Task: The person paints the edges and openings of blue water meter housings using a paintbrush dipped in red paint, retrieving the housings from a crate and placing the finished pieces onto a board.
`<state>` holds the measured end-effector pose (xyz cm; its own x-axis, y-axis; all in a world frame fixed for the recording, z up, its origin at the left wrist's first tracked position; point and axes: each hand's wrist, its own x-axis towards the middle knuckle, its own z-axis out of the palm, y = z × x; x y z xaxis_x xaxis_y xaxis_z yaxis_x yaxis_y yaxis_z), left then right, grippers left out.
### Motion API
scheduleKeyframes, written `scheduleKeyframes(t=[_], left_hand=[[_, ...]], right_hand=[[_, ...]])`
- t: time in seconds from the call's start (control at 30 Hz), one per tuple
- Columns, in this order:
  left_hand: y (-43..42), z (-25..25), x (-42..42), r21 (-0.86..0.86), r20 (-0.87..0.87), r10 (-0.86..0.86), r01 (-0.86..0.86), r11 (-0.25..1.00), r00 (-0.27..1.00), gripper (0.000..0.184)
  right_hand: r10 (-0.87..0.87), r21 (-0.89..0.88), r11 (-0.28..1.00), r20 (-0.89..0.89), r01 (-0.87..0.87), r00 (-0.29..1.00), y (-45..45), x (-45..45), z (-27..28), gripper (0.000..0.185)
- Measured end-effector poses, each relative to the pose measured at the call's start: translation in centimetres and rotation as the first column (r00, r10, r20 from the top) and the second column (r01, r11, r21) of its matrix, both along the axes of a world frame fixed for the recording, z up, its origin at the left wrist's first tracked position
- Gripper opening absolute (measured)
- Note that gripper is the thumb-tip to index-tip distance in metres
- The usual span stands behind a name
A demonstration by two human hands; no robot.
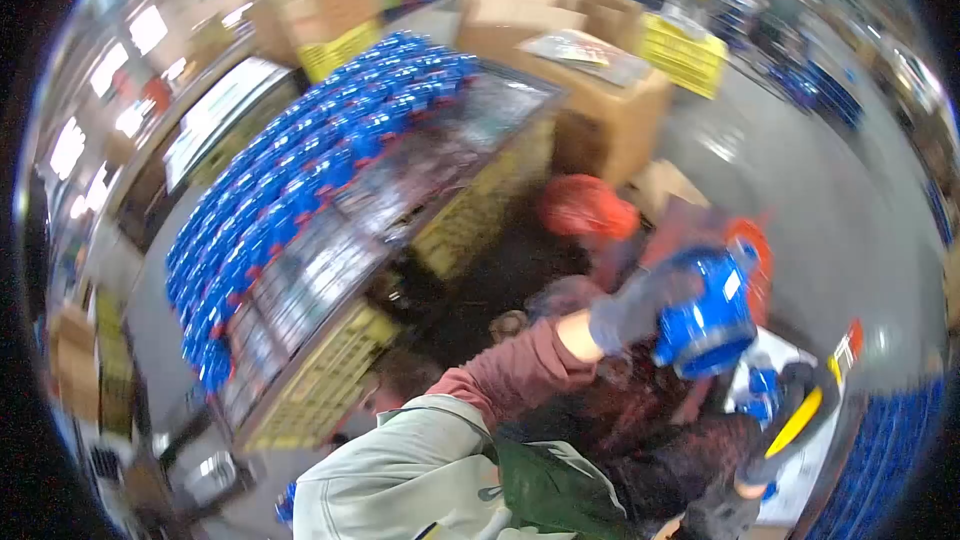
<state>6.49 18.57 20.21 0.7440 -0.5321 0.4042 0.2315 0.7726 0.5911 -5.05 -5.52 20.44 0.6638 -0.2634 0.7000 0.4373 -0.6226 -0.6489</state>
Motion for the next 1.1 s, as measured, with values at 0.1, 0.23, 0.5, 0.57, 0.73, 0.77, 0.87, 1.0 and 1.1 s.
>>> scheduleKeyframes(t=[0.1, 0.23, 0.5, 0.57, 0.73, 0.77, 0.87, 1.0, 1.1], left_hand=[[-2.7, 1.7, 4.0, -0.139, -0.094, -0.059, 0.046, 0.989, 0.994, 0.076], [-4.6, -1.0, 8.9, -0.226, -0.02, -0.245, 0.235, 0.946, 0.969, 0.065], [-4.6, -11.2, 13.1, 0.134, 0.008, 0.568, -0.564, 0.815, 0.823, 0.043], [-2.5, -7.6, 12.3, -0.572, -0.387, -0.204, -0.061, 0.818, 0.899, 0.047], [-1.3, -7.0, 12.9, -0.571, -0.401, -0.103, -0.161, 0.805, 0.91, 0.059], [-1.5, -6.9, 12.9, -0.574, -0.409, -0.118, -0.154, 0.804, 0.905, 0.059], [-1.6, -6.8, 13.0, -0.584, -0.447, -0.076, -0.226, 0.78, 0.892, 0.063], [-1.5, -7.0, 13.3, -0.587, -0.447, -0.091, -0.215, 0.781, 0.89, 0.063], [-1.4, -7.1, 13.3, -0.574, -0.443, -0.114, -0.184, 0.798, 0.889, 0.063]], right_hand=[[0.018, 0.299, 0.954, -0.072, 0.005, 0.997, -0.4, 0.8, 1.3, 0.064], [-0.116, 0.483, 0.857, -0.158, 0.18, 0.981, -2.5, 3.3, 0.1, 0.052], [0.01, 0.71, 0.679, -0.261, 0.185, 0.965, -5.9, 10.1, -8.1, 0.029], [-0.03, 0.636, 0.72, -0.369, 0.276, 0.929, -5.8, 12.7, -8.5, 0.024], [0.027, 0.646, 0.741, -0.299, 0.182, 0.954, -9.3, 21.8, -13.8, 0.026], [-0.015, 0.574, 0.791, -0.33, 0.213, 0.944, -9.5, 22.8, -14.1, 0.023], [-0.04, 0.445, 0.866, -0.389, 0.227, 0.92, -11.0, 25.5, -16.0, 0.025], [-0.177, 0.224, 0.928, -0.442, 0.299, 0.879, -12.0, 27.8, -17.4, 0.034], [-0.192, 0.172, 0.935, -0.49, 0.31, 0.85, -12.9, 28.7, -18.3, 0.036]])
